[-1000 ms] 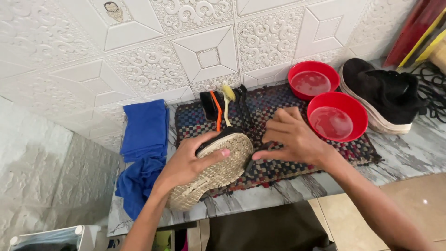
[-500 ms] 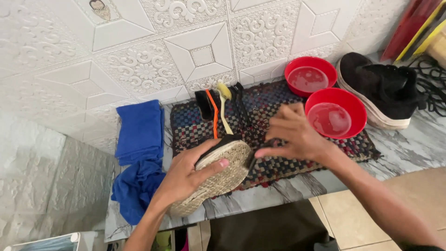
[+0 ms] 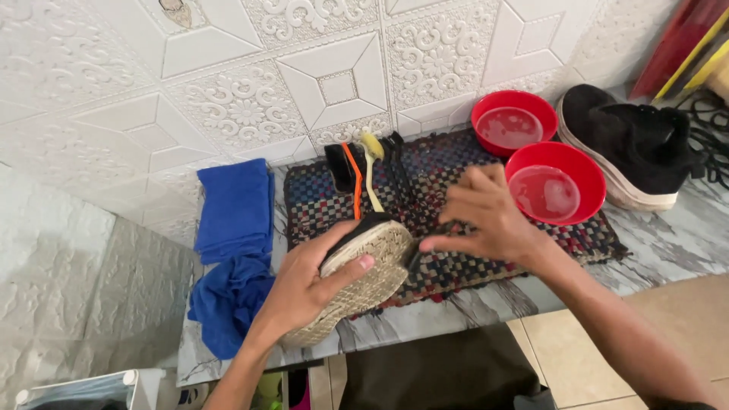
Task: The person is cleaning the sole of a sneaker by scrubbing it with a brush dipped in soapy water and then wiping it with a blue cloth.
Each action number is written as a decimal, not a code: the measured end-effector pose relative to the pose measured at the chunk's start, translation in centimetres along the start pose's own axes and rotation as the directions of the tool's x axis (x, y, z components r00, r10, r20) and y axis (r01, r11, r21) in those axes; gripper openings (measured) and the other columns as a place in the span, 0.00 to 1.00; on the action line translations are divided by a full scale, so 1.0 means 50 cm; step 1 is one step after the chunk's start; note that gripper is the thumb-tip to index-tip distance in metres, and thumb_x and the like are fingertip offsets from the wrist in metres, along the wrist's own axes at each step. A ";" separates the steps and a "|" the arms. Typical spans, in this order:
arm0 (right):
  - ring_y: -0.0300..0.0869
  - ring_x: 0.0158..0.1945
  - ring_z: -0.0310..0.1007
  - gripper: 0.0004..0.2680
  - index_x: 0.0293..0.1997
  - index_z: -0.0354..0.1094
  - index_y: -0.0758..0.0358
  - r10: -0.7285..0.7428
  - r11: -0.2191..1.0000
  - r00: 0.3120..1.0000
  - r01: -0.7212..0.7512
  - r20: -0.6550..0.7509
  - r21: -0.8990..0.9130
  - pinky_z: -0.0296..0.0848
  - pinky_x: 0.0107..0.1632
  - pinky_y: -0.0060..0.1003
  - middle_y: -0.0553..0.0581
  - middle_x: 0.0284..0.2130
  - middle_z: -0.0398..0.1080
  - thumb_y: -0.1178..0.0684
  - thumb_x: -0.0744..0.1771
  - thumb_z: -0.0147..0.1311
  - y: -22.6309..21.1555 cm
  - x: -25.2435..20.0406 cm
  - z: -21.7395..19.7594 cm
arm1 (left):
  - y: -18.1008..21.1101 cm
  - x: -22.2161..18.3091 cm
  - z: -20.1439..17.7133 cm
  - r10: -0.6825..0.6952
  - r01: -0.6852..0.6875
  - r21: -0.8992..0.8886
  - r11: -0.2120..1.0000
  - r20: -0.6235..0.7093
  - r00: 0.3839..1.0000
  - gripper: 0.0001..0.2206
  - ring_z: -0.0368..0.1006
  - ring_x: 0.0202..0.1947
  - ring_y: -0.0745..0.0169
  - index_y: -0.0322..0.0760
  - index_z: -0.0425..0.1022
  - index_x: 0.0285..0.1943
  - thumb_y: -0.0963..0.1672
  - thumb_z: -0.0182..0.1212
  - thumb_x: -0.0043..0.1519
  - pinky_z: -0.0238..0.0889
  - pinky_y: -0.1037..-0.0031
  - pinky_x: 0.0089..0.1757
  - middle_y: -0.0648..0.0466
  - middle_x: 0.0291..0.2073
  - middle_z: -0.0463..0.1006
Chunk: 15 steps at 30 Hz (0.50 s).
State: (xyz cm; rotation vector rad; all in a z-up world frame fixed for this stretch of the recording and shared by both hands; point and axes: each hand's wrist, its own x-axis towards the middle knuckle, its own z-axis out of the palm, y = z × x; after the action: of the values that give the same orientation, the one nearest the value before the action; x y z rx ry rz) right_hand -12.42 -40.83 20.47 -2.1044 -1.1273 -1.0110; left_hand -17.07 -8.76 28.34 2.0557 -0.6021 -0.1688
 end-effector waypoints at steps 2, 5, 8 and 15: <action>0.46 0.34 0.61 0.15 0.29 0.70 0.55 0.026 1.000 0.999 -0.026 -0.034 -0.003 0.55 0.47 0.41 0.47 0.23 0.64 0.39 0.65 0.72 0.002 0.030 -0.024 | 0.035 -0.001 0.000 0.023 -0.022 0.029 0.999 -0.042 0.999 0.27 0.81 0.44 0.17 0.38 0.76 0.69 0.53 0.64 0.64 0.74 0.39 0.39 0.25 0.46 0.83; 0.46 0.35 0.61 0.12 0.33 0.70 0.57 0.040 0.999 0.996 -0.041 -0.080 -0.010 0.55 0.47 0.40 0.48 0.26 0.66 0.43 0.67 0.70 -0.008 0.060 -0.046 | 0.089 0.003 -0.005 0.072 -0.062 0.084 0.995 -0.122 0.990 0.27 0.81 0.44 0.16 0.38 0.75 0.68 0.54 0.61 0.65 0.73 0.39 0.38 0.25 0.46 0.83; 0.48 0.37 0.62 0.10 0.35 0.73 0.58 0.014 0.999 0.995 -0.019 -0.102 -0.048 0.55 0.48 0.41 0.49 0.28 0.69 0.46 0.68 0.68 -0.029 0.080 -0.061 | 0.104 0.005 -0.006 0.090 -0.064 0.155 0.986 -0.161 0.983 0.29 0.82 0.41 0.21 0.38 0.74 0.68 0.57 0.53 0.66 0.73 0.42 0.38 0.27 0.44 0.83; 0.48 0.38 0.59 0.10 0.35 0.73 0.61 -0.045 0.996 0.996 0.038 -0.083 -0.082 0.54 0.50 0.41 0.53 0.27 0.67 0.47 0.69 0.67 -0.035 0.090 -0.058 | 0.058 0.061 -0.005 0.053 -0.035 0.161 0.986 -0.107 0.993 0.31 0.84 0.38 0.31 0.36 0.79 0.59 0.59 0.66 0.57 0.74 0.52 0.38 0.32 0.39 0.86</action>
State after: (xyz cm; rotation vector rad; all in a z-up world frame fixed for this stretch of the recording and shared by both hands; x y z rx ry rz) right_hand -13.31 -40.09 25.97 -2.0867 -1.1100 -1.1716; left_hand -15.35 -11.27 31.27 2.1873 -0.6079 0.0205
